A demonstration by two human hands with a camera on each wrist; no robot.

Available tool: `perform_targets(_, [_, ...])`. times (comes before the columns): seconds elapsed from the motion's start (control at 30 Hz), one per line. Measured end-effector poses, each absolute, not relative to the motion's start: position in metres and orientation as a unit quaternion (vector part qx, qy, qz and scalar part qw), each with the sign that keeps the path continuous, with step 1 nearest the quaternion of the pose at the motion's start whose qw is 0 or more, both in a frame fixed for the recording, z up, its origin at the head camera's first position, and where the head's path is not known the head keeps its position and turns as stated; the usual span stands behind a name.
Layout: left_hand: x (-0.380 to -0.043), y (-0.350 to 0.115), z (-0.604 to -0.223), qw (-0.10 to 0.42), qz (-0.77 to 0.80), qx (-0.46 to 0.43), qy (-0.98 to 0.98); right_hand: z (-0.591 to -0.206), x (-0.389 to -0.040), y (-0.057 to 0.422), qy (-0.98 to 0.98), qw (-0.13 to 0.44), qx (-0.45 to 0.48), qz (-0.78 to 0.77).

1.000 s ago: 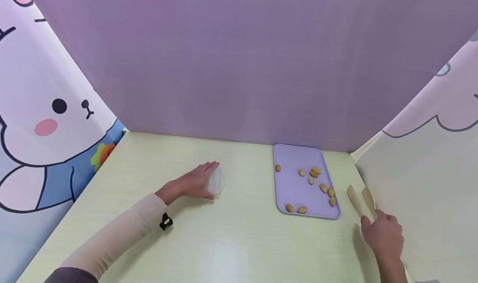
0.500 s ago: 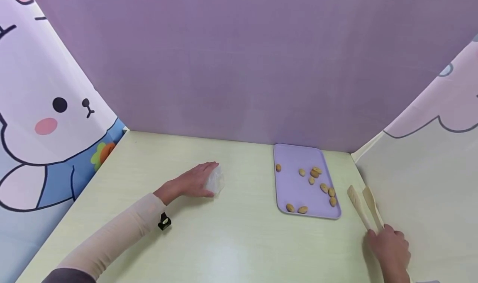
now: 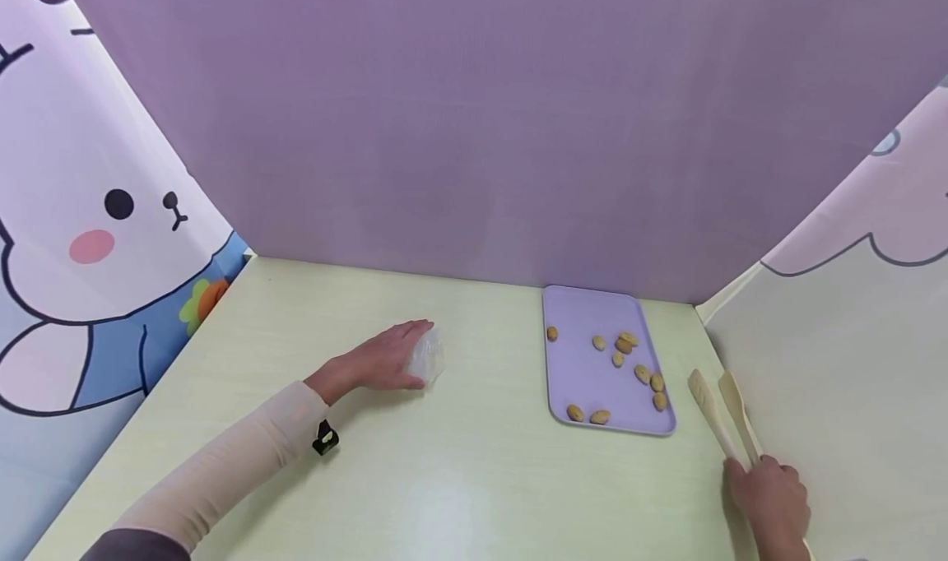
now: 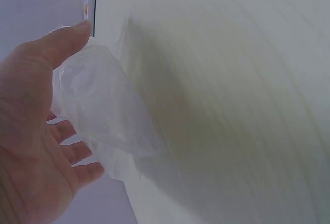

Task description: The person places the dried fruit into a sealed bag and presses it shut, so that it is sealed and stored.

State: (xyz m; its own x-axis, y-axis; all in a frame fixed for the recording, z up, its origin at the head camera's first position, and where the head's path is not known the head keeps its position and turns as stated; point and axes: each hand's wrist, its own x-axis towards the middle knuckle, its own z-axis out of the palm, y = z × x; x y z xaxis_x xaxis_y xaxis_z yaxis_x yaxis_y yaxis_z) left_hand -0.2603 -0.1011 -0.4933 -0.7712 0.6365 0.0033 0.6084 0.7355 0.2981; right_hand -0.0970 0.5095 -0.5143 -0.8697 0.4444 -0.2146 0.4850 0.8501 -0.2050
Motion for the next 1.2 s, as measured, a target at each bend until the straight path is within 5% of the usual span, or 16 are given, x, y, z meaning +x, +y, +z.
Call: perform_targets(1.2, [-0.265, -0.114, -0.466, 0.049, 0.224, 0.290, 0.929, -0.473, -0.129, 0.470, 0.974, -0.092, 0.122, -0.169])
